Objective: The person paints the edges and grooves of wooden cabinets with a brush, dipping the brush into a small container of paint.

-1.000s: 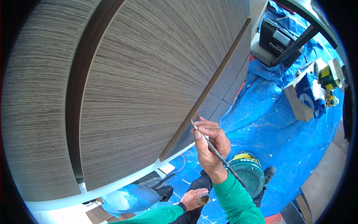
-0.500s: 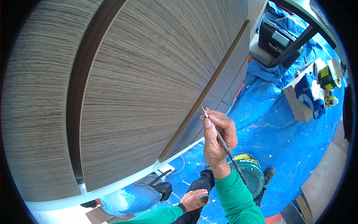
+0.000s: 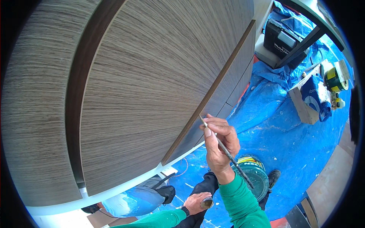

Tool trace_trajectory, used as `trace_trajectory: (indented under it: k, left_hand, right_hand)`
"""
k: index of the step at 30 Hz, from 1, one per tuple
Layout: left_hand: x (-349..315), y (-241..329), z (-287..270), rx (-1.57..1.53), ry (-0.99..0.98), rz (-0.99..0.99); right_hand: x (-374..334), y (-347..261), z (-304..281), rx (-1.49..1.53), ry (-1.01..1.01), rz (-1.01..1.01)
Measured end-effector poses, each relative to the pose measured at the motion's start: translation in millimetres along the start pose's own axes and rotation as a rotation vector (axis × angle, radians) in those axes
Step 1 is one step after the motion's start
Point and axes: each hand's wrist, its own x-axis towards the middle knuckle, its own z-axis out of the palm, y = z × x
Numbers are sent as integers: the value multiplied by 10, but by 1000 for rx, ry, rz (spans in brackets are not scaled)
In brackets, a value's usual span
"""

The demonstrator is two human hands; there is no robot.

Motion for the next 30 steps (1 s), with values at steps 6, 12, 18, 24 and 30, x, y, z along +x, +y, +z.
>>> trace_trajectory:
  k: [6, 12, 18, 24, 30]
  left_hand:
    - [-21, -38, 32, 16, 10, -9]
    - [-25, -9, 17, 11, 11, 0]
    - [-7, -26, 25, 12, 53, 13]
    - [-11, -29, 26, 6, 59, 10]
    - [-18, 22, -23, 22, 47, 18]
  right_hand:
    - [31, 72, 9, -57, 0, -30]
    - [-18, -7, -55, -92, -79, -59]
    - [67, 39, 0, -151, -18, -53]
    - [-88, -30, -54, -148, -209, -85]
    - [-53, -46, -7, -149, -95, -71]
